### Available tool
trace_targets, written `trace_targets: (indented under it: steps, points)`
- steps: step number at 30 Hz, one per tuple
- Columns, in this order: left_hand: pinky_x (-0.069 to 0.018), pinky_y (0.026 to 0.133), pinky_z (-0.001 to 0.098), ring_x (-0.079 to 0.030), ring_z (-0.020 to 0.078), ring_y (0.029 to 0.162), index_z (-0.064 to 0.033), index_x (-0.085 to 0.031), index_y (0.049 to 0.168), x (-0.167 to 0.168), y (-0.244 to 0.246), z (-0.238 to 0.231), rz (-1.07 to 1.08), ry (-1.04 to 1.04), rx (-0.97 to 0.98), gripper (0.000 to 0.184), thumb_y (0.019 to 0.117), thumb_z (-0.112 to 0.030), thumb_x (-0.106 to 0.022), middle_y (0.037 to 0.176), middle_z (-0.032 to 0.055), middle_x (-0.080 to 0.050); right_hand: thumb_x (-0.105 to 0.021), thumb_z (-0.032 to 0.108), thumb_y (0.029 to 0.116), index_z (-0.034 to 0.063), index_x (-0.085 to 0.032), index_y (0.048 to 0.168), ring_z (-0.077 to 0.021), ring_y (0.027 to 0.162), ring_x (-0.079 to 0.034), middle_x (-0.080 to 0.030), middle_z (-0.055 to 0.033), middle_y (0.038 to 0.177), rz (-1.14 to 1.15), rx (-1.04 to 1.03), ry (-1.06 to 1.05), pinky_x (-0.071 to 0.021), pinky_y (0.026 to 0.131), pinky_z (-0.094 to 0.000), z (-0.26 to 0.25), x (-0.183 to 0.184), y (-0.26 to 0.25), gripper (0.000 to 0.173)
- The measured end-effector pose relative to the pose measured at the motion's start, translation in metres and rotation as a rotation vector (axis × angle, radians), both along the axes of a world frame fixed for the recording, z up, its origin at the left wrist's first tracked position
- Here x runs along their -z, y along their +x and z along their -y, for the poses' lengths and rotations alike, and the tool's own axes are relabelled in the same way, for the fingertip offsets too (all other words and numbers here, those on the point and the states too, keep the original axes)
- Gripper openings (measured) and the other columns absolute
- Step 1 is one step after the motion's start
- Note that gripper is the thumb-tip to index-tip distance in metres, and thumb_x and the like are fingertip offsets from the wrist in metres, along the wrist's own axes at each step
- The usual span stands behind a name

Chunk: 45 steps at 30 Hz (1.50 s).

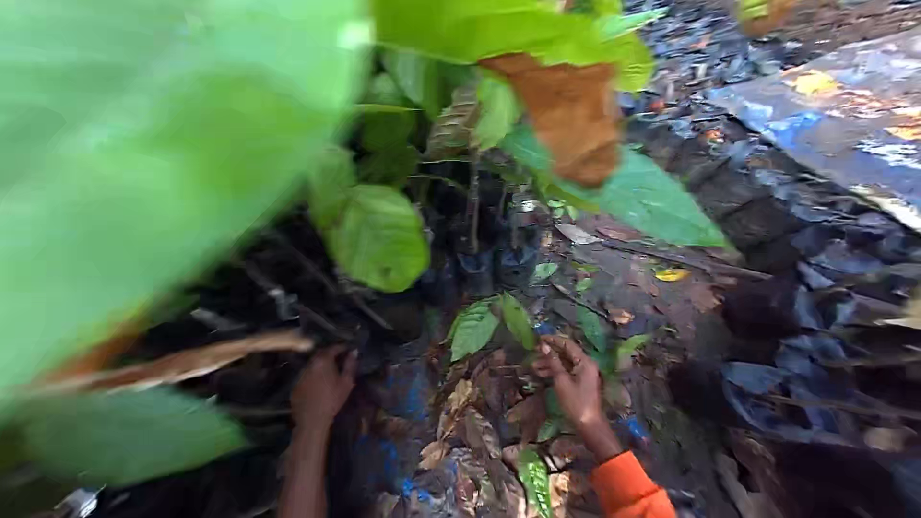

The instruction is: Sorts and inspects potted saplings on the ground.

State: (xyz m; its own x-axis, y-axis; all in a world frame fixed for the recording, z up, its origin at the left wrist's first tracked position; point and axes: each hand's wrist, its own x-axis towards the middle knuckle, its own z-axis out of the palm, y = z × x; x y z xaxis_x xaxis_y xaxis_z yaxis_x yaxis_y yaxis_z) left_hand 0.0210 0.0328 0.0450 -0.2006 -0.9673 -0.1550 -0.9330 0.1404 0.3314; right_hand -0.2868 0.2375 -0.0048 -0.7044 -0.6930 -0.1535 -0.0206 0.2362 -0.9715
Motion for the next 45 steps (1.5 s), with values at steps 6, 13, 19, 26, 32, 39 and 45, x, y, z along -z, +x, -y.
trace_targets:
  steps: [6,13,19,26,32,39,45]
  points:
    - [-0.059,0.079,0.0417,-0.07,0.0296,0.09,0.0139,-0.054,0.133,0.007,-0.046,-0.018,-0.432,-0.233,0.241,0.048,0.1036,-0.023,-0.058,0.115,0.0306,-0.067,-0.058,0.006,0.0982,-0.0118,-0.057,0.128,-0.0203,0.089,-0.065,-0.065,-0.0224,0.109,-0.377,0.912,0.004,-0.0563,0.08,-0.0341,-0.084,-0.003,-0.029,0.035]
    - [-0.0583,0.083,0.0472,-0.07,0.0324,0.093,0.011,-0.058,0.13,0.019,-0.078,0.004,-0.47,-0.031,0.264,0.046,0.1071,-0.027,-0.05,0.12,0.0312,-0.065,-0.056,0.032,0.1047,-0.0064,-0.058,0.136,-0.0426,0.115,-0.063,-0.06,-0.0312,0.131,-0.441,0.85,0.485,-0.0497,0.099,-0.059,-0.159,-0.017,-0.128,0.05]
    - [-0.059,0.085,0.0523,-0.073,0.0346,0.09,0.01,-0.066,0.119,0.003,-0.087,0.001,-0.444,-0.121,0.132,0.032,0.1072,-0.014,-0.05,0.106,0.025,-0.072,-0.041,0.028,0.1107,-0.0153,-0.064,0.116,-0.0544,0.104,-0.065,-0.066,-0.0383,0.108,-0.706,0.535,0.512,-0.0465,0.094,-0.0687,-0.16,-0.015,-0.15,0.049]
    - [-0.06,0.08,0.0475,-0.074,0.0277,0.083,0.0062,-0.068,0.115,0.006,-0.087,0.008,-0.452,-0.085,0.081,0.03,0.1073,-0.016,-0.05,0.099,0.018,-0.074,-0.04,0.023,0.109,-0.0129,-0.066,0.097,-0.0373,0.074,-0.066,-0.066,-0.0284,0.085,-0.885,0.331,0.201,-0.0526,0.072,-0.0536,-0.111,-0.054,-0.11,0.046]
    - [-0.0605,0.077,0.045,-0.074,0.0251,0.079,0.0046,-0.07,0.112,0.009,-0.089,0.009,-0.467,-0.102,0.057,0.028,0.1065,-0.015,-0.051,0.096,0.0158,-0.075,-0.047,0.023,0.1059,-0.0034,-0.07,0.093,-0.0145,0.072,-0.065,-0.069,-0.0128,0.085,-0.872,0.023,-0.148,-0.0569,0.069,-0.0307,-0.028,-0.094,-0.054,0.038]
    - [-0.0593,0.084,0.0488,-0.074,0.0281,0.084,0.0035,-0.07,0.113,0.008,-0.087,0.012,-0.442,-0.055,0.052,0.028,0.1066,-0.017,-0.052,0.098,0.0168,-0.075,-0.053,0.023,0.105,-0.0019,-0.07,0.095,-0.0272,0.078,-0.071,-0.071,-0.0161,0.095,-0.789,-0.371,-0.149,-0.0599,0.07,-0.0453,0.086,-0.098,0.002,0.032]
    - [-0.0594,0.084,0.0468,-0.074,0.0269,0.083,0.0038,-0.071,0.111,0.009,-0.086,0.013,-0.441,-0.05,0.036,0.026,0.1058,-0.015,-0.054,0.098,0.0163,-0.075,-0.043,0.025,0.1102,-0.0043,-0.066,0.123,-0.0348,0.115,-0.066,-0.066,-0.0214,0.126,-0.534,-0.68,0.184,-0.0502,0.103,-0.0508,0.159,-0.025,0.012,0.039]
